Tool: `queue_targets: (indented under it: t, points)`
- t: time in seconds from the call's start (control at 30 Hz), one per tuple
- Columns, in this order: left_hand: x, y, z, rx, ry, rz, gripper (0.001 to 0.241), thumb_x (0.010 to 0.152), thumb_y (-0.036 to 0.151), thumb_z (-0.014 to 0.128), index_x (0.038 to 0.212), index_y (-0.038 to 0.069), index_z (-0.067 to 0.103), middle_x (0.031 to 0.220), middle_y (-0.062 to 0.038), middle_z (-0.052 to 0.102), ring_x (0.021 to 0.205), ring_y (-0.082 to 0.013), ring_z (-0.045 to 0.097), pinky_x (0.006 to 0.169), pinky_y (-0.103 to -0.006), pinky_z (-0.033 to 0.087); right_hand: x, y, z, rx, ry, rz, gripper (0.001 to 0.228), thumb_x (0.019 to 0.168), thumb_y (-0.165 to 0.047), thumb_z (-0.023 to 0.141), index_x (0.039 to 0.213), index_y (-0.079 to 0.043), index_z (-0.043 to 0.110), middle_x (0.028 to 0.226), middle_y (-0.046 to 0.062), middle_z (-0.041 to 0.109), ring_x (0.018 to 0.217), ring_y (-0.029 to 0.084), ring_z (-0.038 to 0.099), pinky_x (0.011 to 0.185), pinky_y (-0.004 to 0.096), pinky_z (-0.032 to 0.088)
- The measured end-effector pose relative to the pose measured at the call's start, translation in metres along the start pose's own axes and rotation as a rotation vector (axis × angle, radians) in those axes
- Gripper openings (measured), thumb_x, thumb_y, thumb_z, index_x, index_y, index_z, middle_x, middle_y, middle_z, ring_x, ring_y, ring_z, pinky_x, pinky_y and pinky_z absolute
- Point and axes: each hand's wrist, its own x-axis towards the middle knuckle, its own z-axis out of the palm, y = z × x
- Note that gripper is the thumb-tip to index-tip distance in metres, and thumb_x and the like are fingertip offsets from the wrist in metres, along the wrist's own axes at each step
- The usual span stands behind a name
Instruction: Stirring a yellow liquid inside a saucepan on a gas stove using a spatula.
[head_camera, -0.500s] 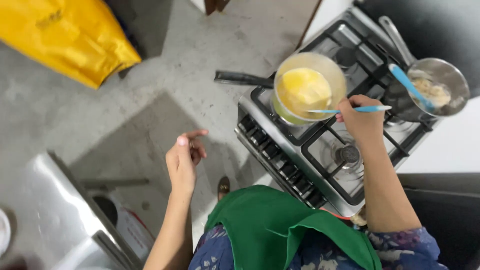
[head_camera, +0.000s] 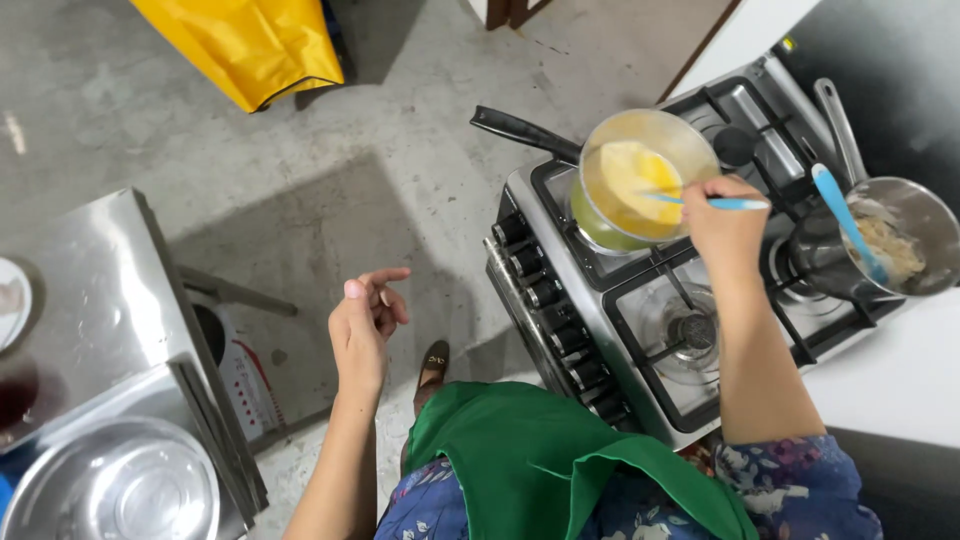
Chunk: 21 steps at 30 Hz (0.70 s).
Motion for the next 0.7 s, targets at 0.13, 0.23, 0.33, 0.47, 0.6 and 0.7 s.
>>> queue_targets:
  t: [0.13,0.23,0.33,0.47,0.6,0.7]
  points:
    - [-0.01,0.007,0.005,0.007,0.008,0.017,0.062,0.112,0.038,0.024,0.111,0.0,0.073,0.058,-0.012,0.055,0.045,-0.0129,0.033,0.043,-0.0238,0.027,-0.006,-0.028,-0.033,0.055,-0.077,0.172,0.018,0.093,-0.014,0.068,0.077,-0.01,0.074,0.064,0.011,0.065,0.068,0.019,0.07,0.065,0.028,0.054]
    - [-0.016,0.009,0.012,0.001,0.01,0.021,0.061,0.112,0.037,0.026,0.111,0.0,0.073,0.058,-0.012,0.055,0.045,-0.0126,0.033,0.044,-0.0243,0.028,-0.013,-0.058,-0.051,0.1,-0.185,0.293,0.018,0.091,-0.015,0.062,0.08,-0.01,0.075,0.064,0.014,0.067,0.064,0.018,0.072,0.059,0.025,0.055]
    - [-0.019,0.011,0.018,0.002,-0.013,0.022,0.06,0.112,0.038,0.027,0.111,0.0,0.074,0.058,-0.011,0.056,0.046,-0.0123,0.035,0.044,-0.0244,0.029,-0.019,-0.056,-0.039,0.131,-0.218,0.309,0.016,0.09,-0.015,0.063,0.081,-0.011,0.076,0.066,0.015,0.068,0.065,0.018,0.072,0.056,0.026,0.053]
    - [-0.019,0.018,0.026,0.008,-0.067,0.041,0.056,0.111,0.035,0.029,0.11,0.004,0.076,0.057,-0.01,0.059,0.044,-0.0115,0.036,0.044,-0.0234,0.032,-0.02,-0.036,-0.006,0.108,-0.141,0.149,0.021,0.094,-0.021,0.071,0.074,-0.019,0.075,0.064,0.005,0.067,0.072,0.017,0.069,0.068,0.029,0.051]
    - [-0.015,0.022,0.026,0.021,-0.074,0.057,0.056,0.112,0.035,0.028,0.11,0.004,0.075,0.057,-0.009,0.059,0.044,-0.0113,0.038,0.044,-0.0237,0.033,-0.005,-0.01,0.011,0.07,-0.107,0.081,0.021,0.094,-0.023,0.074,0.074,-0.019,0.075,0.061,-0.001,0.065,0.068,0.015,0.066,0.073,0.029,0.052]
    - [-0.014,0.02,0.02,0.022,-0.063,0.046,0.056,0.112,0.035,0.028,0.11,0.006,0.075,0.058,-0.008,0.061,0.044,-0.0109,0.039,0.045,-0.0231,0.034,0.002,0.007,0.006,0.027,-0.048,-0.097,0.017,0.093,-0.011,0.078,0.075,-0.011,0.076,0.069,0.008,0.067,0.076,0.026,0.069,0.076,0.032,0.054]
